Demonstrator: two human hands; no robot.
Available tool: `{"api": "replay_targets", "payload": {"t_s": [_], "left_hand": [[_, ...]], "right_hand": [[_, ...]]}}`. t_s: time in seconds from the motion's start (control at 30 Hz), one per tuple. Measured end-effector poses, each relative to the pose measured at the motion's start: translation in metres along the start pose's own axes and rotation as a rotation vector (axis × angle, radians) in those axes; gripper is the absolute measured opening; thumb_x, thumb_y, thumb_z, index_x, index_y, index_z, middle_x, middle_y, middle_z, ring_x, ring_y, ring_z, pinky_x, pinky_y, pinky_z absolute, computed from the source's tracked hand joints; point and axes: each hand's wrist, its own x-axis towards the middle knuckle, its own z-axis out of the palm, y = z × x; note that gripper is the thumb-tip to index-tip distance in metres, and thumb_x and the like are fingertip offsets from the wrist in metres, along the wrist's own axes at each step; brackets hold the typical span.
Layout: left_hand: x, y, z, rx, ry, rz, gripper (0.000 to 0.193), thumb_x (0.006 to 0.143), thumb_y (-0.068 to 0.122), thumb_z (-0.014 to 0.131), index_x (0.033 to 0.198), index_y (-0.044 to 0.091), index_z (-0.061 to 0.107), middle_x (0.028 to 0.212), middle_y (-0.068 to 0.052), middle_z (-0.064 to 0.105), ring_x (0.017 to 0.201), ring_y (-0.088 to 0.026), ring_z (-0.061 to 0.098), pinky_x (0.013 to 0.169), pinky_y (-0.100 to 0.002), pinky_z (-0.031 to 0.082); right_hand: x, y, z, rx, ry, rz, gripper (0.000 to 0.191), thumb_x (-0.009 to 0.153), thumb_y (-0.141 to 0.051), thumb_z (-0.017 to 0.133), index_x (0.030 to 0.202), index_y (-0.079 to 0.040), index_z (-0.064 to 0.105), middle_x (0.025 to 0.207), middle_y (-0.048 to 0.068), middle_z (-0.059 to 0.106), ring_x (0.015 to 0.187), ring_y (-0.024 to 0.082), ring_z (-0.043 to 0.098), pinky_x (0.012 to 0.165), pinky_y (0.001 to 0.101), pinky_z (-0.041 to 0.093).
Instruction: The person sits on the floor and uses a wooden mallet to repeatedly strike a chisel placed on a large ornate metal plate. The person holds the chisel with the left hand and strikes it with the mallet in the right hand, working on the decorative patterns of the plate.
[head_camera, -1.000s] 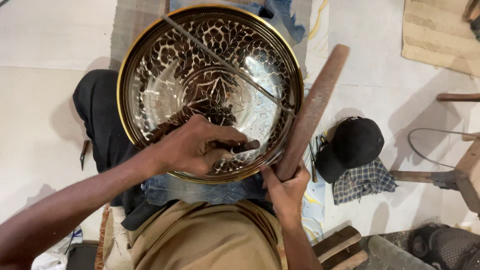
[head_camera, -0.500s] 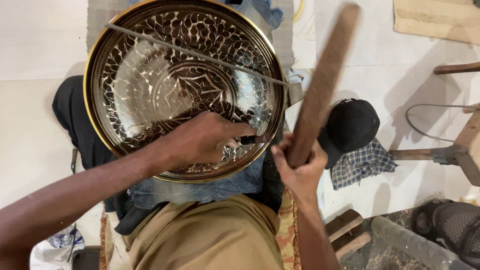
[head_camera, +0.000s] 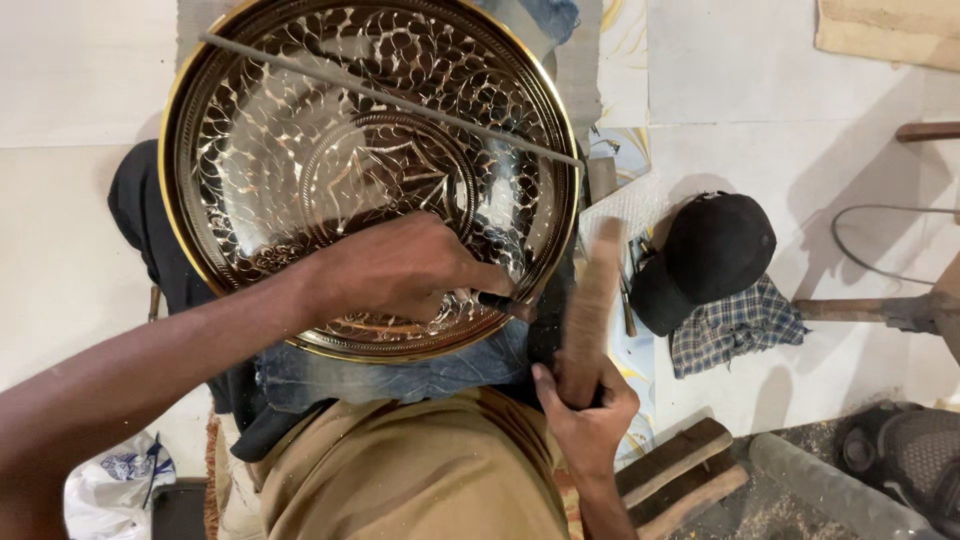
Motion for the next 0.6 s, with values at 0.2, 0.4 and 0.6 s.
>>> {"api": "replay_targets", "payload": {"t_s": [0.2,0.4,0.6], "left_hand": [[-0.004,-0.001,0.000,-0.070,0.109,0.094,0.060,0.074,-0.015,0.060,0.128,0.009,0.069,0.092,-0.009,0.077,0.047,-0.006,0.058,0.035,-0.024,0.044],[-0.006,-0.003,0.003,-0.018,0.017,-0.005,0.062,0.074,-0.016,0.060,0.129,0.009,0.069,0.065,-0.009,0.071,0.042,-0.014,0.058,0.035,-0.029,0.046],[-0.008,-0.002,0.002,0.057,-0.047,-0.049,0.065,0.076,-0.014,0.058,0.135,0.011,0.066,0.059,-0.011,0.068,0.042,-0.014,0.057,0.037,-0.031,0.047]], "right_hand": [[0.003,-0.008,-0.002,0.183,0.048,-0.051,0.018,0.079,-0.001,0.084,0.091,0.002,0.071,0.078,0.002,0.069,0.068,0.008,0.064,0.063,0.0241,0.052],[0.013,-0.030,-0.006,0.080,0.064,-0.154,0.012,0.082,0.004,0.080,0.089,0.000,0.071,0.080,0.003,0.070,0.069,0.009,0.066,0.065,0.0242,0.053],[0.019,-0.040,0.002,-0.028,-0.016,-0.150,0.015,0.076,0.004,0.078,0.088,0.001,0.069,0.074,0.006,0.068,0.063,0.012,0.064,0.059,0.0280,0.053]]}}
